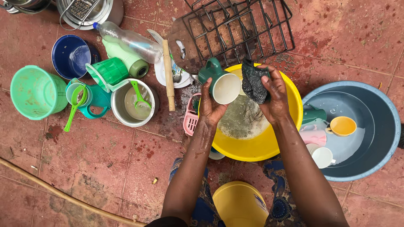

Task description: The person washes several cups by hand using a green sponge and soapy water in a yellow bucket, then places them into a blue basin filled with water.

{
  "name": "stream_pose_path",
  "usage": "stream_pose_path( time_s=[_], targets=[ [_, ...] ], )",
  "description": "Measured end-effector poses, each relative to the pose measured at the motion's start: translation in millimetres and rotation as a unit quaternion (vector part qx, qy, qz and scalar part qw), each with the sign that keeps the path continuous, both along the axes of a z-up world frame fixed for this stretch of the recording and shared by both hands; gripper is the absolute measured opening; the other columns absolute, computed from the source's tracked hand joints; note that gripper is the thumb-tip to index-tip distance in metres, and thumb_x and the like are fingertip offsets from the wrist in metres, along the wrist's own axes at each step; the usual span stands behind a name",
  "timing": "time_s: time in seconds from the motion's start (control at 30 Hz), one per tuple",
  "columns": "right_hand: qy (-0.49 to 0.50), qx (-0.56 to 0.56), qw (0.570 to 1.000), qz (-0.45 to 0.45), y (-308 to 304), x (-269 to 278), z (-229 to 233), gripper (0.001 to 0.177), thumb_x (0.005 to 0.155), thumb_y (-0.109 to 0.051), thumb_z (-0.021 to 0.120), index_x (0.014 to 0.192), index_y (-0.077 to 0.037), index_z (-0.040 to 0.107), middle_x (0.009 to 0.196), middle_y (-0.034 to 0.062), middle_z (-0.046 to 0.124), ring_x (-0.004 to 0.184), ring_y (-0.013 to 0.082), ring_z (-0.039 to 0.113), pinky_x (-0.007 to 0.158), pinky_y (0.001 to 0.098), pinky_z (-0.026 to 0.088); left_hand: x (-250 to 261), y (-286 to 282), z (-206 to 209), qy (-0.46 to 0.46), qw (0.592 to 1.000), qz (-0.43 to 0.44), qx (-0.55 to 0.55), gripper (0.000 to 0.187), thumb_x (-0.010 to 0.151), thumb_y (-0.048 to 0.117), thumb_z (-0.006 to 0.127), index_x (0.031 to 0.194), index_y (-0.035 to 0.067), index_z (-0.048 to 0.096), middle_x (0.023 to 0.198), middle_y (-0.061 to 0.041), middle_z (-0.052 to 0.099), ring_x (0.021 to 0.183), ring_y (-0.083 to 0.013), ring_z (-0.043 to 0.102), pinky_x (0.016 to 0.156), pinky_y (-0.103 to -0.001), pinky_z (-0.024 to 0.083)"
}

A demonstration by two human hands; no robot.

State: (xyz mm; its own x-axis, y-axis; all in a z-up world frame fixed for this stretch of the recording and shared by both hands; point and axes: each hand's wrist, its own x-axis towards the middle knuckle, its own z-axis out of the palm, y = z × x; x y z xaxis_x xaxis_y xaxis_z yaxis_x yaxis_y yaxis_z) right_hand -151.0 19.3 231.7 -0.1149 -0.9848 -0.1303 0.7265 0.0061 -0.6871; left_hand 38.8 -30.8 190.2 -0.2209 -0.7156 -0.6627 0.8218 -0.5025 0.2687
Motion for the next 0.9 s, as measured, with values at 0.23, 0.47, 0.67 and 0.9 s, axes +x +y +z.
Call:
stream_pose_path(
  time_s=[0.23,0.47,0.67,0.9],
  targets=[
    [-0.049,0.011,0.998,-0.035,-10.8,-13.2,4.2,0.028,0.107,-0.018,0.066,0.131,-0.008,0.056,0.125,0.0093,0.067,0.110,0.0199,0.069,0.102,0.0383,0.058,-2.4,10.0,41.5,-0.428,0.832,0.012,-0.354,0.123,0.077,0.006,0.091,0.159,0.023,0.001,0.155,-0.020,0.029,0.135,-0.0301,0.049,0.114,-0.047,0.053],
    [-0.059,0.011,0.997,-0.050,-10.7,-23.3,-1.1,0.025,0.108,-0.017,0.063,0.130,-0.008,0.056,0.123,0.0083,0.067,0.111,0.0203,0.069,0.104,0.0437,0.059,-7.5,17.0,47.4,-0.518,0.736,-0.019,-0.436,0.119,0.078,0.012,0.093,0.160,0.024,0.007,0.156,-0.020,0.031,0.141,-0.0324,0.048,0.117,-0.048,0.052],
    [-0.069,-0.012,0.996,-0.061,-10.3,-34.2,-1.1,0.027,0.111,-0.017,0.062,0.136,-0.007,0.057,0.125,0.0089,0.067,0.111,0.0221,0.068,0.102,0.0420,0.058,-34.9,27.6,-23.8,-0.645,0.642,-0.099,-0.403,0.125,0.065,0.015,0.097,0.158,0.020,0.014,0.153,-0.022,0.032,0.141,-0.0400,0.042,0.117,-0.053,0.045],
    [-0.104,-0.014,0.990,-0.096,-12.2,-47.9,-7.8,0.025,0.109,-0.021,0.062,0.131,-0.009,0.058,0.124,0.0078,0.068,0.111,0.0212,0.068,0.101,0.0429,0.058,-49.3,66.4,-158.1,-0.652,0.673,-0.218,-0.271,0.120,0.057,0.010,0.091,0.157,0.022,0.025,0.142,-0.021,0.041,0.128,-0.0397,0.053,0.106,-0.051,0.051]
  ],
)
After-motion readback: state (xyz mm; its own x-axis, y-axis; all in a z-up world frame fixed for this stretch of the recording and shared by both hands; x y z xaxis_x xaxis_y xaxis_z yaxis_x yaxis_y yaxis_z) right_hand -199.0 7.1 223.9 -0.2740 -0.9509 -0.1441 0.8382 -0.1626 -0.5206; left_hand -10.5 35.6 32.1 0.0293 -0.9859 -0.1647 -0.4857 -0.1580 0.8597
